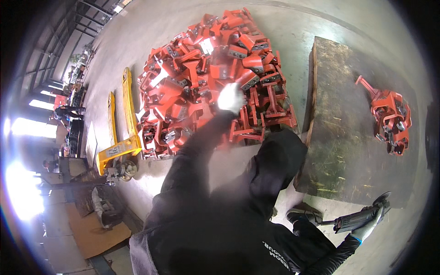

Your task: The person repeatedly picks up red metal parts from a large pile and uses an angle grinder to smooth their surfaces. After grinding each part, the person places it on a metal workbench. The process is repeated for multiple parts throughout the clip.

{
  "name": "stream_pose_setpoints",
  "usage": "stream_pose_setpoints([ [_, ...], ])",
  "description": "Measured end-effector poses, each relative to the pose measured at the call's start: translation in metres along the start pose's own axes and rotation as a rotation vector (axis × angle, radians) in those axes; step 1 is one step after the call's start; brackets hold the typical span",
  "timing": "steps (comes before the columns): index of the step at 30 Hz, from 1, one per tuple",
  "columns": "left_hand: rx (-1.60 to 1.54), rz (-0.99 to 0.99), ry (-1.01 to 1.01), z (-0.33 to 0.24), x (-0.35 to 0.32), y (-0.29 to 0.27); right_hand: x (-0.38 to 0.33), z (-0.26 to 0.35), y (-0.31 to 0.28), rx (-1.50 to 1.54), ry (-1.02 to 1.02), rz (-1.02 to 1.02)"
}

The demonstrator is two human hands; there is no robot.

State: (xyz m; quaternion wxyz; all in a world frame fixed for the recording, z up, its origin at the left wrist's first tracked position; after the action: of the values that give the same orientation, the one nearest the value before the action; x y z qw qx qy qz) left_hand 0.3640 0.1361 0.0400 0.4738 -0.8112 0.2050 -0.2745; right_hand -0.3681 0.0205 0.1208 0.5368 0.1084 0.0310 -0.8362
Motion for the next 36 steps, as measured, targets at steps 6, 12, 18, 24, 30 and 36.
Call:
stream_pose_setpoints([
  [6,0.543,0.194,0.534,0.113,0.048,-0.053,0.0,-0.024,0.016,-0.042,0.091,-0.002],
  [12,0.933,0.651,0.936,0.116,0.108,-0.02,-0.006,-0.041,0.016,-0.054,0.114,-0.011],
  [18,0.83,0.539,1.288,0.13,0.127,0.001,-0.004,-0.058,-0.002,-0.006,0.134,-0.074],
  [24,1.033,0.66,1.187,0.133,0.131,0.005,-0.017,-0.045,-0.006,-0.033,0.107,-0.154],
  [30,1.001,0.778,1.156,0.133,0.123,-0.007,-0.017,-0.044,-0.005,-0.077,0.076,-0.192],
  [36,0.593,0.402,0.36,0.132,0.092,-0.08,0.005,-0.055,-0.028,-0.084,0.143,-0.118],
])
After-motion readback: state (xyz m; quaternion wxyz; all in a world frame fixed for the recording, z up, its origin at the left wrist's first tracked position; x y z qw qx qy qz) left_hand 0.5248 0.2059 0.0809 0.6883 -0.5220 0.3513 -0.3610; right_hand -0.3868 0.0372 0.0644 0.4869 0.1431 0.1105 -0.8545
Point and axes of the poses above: each hand's wrist, its own x-axis towards the middle knuckle, its own y-axis out of the palm, z = x × y, the point moved 4 cm from there along x, towards the middle knuckle, and after that the axes turned 7 degrees about -y, right-handed, at the moved point
